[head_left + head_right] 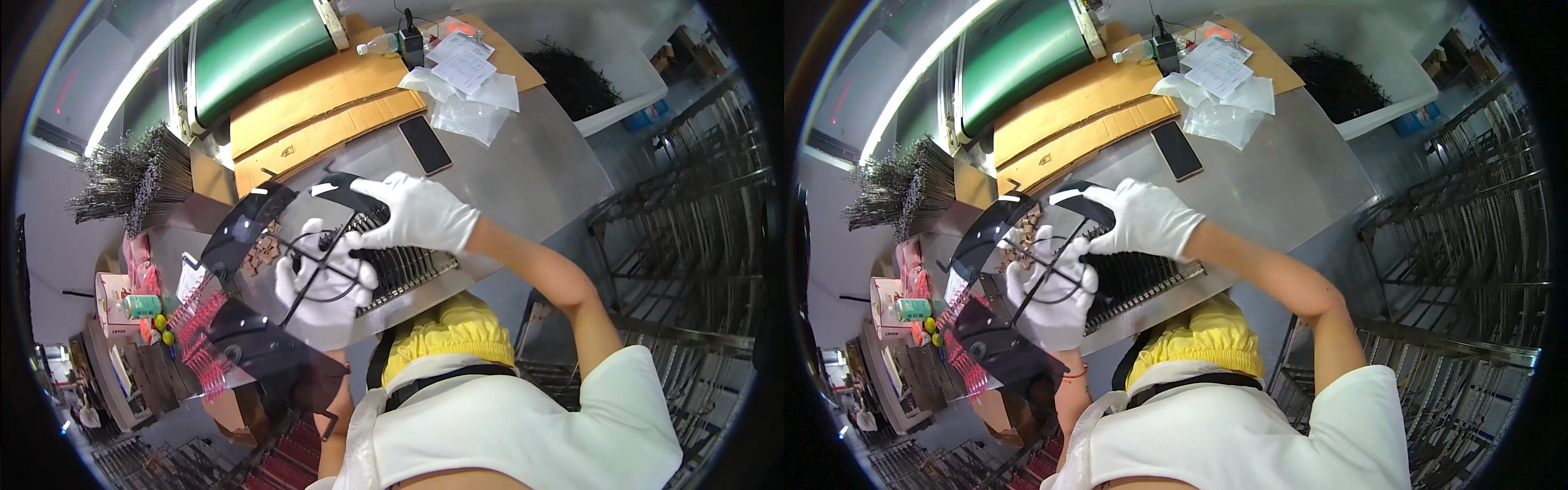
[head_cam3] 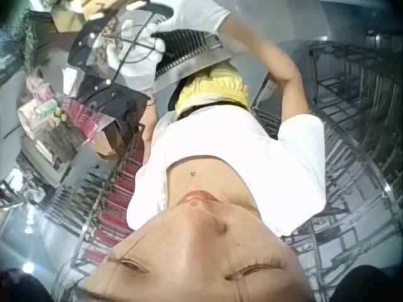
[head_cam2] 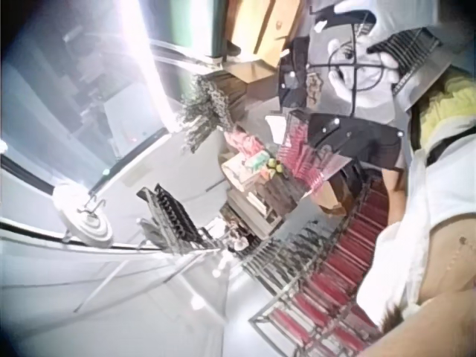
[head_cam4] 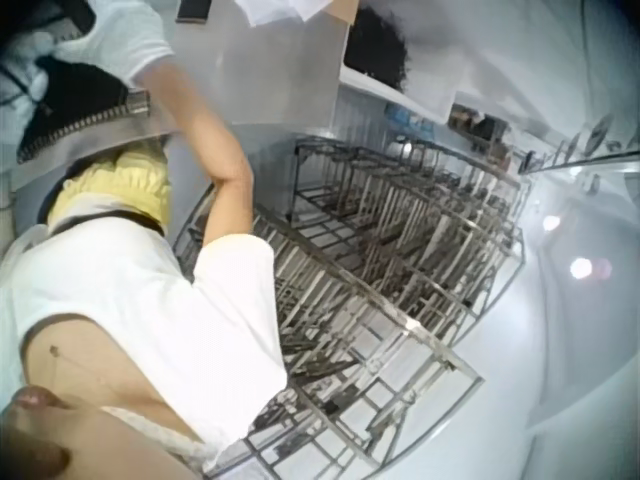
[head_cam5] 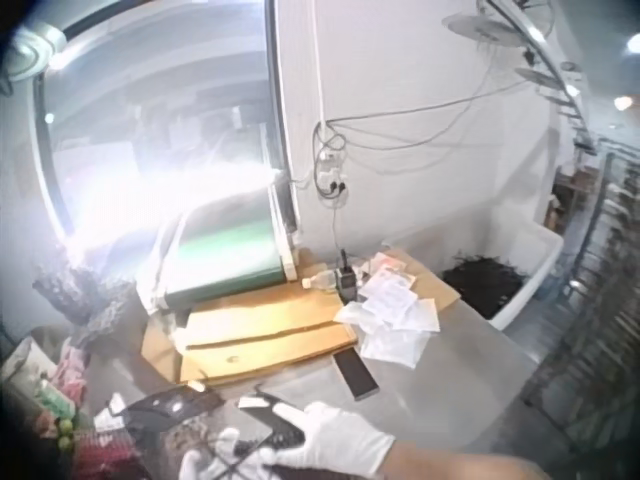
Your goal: The person assembles plastic hangers by inserting metal rods into pink and black hanger frames. They pick up hangers from a conveyor belt, insert rods, and place the assembled units into metal racks on the table.
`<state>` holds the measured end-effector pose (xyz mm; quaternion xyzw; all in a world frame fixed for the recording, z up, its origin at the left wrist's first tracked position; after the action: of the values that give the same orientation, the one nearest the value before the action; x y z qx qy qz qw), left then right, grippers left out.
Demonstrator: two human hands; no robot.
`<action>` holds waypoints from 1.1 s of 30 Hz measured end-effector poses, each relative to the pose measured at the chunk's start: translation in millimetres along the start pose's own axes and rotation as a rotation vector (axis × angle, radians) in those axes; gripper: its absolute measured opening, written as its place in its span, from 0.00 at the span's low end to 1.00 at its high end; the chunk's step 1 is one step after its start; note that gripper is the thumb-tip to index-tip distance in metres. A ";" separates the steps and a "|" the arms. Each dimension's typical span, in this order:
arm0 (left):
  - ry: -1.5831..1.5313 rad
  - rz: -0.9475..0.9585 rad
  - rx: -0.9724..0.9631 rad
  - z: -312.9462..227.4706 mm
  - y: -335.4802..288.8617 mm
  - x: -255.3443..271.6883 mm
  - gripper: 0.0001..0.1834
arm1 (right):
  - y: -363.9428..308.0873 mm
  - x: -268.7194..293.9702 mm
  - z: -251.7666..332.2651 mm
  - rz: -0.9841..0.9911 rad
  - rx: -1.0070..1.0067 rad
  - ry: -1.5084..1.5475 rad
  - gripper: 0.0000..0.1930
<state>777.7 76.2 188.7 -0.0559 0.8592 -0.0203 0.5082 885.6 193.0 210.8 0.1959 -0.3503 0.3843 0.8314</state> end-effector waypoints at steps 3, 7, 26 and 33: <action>-0.124 -0.109 0.157 15.6 14.1 1.9 0.29 | -22.4 -12.4 18.2 -0.482 0.152 -0.869 0.24; -0.135 -0.232 0.212 -6.2 -23.1 -15.6 0.35 | -40.1 -2.8 -12.2 -0.297 0.063 -0.198 0.27; -0.130 -0.108 0.497 3.6 -42.4 -12.5 0.32 | -22.6 24.8 3.4 -0.277 0.323 -0.096 0.34; -0.280 -0.023 0.453 16.2 -46.6 -35.3 0.24 | -26.5 3.6 13.1 -0.109 0.595 -0.430 0.22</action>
<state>812.2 34.4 215.9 0.0470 0.7534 -0.2100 0.6214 902.1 170.4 220.8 0.5235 -0.3790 0.3745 0.6649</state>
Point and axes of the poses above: each hand's wrist, its own y-axis towards the middle knuckle, its own x-axis out of the back of the hand, z = x × y, the point moved 7 cm from there along y, towards the middle knuckle, and after that the axes turned 6 degrees about y, right-handed, at the moved point
